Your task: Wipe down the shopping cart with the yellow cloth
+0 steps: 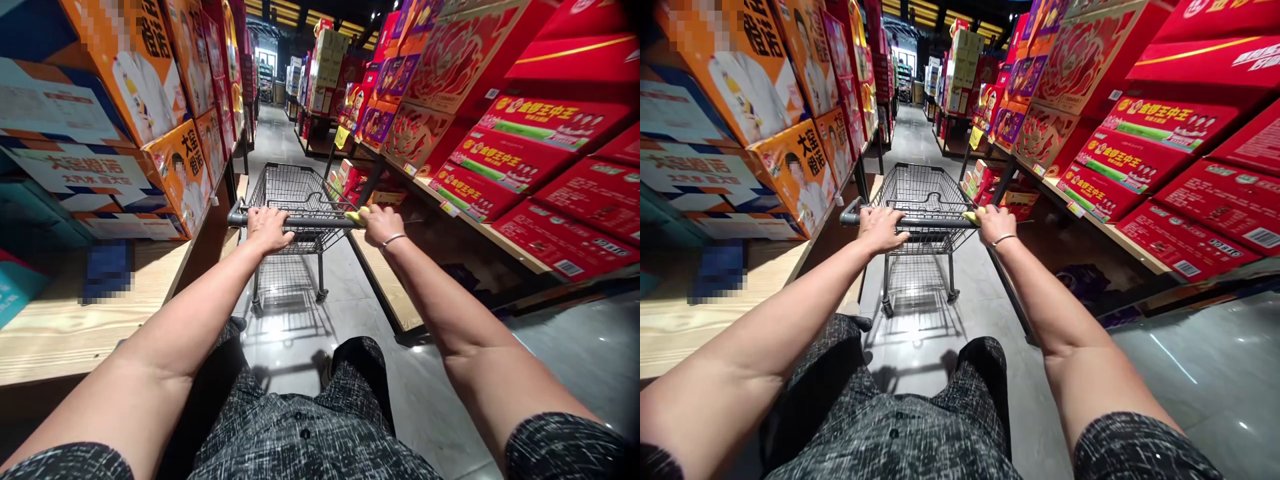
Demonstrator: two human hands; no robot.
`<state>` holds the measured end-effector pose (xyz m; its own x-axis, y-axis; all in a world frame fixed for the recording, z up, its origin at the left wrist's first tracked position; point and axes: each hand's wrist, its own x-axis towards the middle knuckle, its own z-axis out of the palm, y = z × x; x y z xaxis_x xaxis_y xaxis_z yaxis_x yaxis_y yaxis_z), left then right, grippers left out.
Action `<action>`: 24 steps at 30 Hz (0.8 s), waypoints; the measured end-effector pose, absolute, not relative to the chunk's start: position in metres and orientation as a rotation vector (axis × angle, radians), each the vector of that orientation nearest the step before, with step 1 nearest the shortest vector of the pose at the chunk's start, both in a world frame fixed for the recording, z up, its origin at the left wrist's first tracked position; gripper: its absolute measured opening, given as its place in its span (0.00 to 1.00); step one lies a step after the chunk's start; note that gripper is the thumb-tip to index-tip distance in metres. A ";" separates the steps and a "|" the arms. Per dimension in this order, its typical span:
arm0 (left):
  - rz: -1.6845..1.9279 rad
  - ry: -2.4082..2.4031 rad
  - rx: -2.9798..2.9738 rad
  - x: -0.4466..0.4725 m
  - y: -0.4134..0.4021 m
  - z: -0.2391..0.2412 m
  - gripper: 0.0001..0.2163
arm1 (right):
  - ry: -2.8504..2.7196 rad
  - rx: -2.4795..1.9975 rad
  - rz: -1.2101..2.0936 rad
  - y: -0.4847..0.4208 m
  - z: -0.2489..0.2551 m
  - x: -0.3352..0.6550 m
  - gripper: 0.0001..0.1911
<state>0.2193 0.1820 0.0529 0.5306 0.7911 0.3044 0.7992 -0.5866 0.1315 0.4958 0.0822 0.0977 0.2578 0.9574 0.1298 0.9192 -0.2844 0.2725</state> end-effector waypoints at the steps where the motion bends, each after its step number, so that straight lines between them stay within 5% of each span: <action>1: -0.524 -1.425 -2.737 0.218 0.186 0.053 0.22 | 1.746 2.383 0.376 0.083 0.101 0.510 0.22; 8: -0.455 -1.431 -2.786 0.215 0.203 0.060 0.24 | 1.670 2.327 0.118 0.100 0.117 0.543 0.25; 16: -0.463 -1.503 -2.738 0.200 0.214 0.055 0.36 | 1.612 2.477 0.248 0.070 0.109 0.491 0.25; 24: -0.556 -1.343 -2.952 0.241 0.180 0.052 0.30 | 1.733 2.458 0.375 0.033 0.100 0.434 0.24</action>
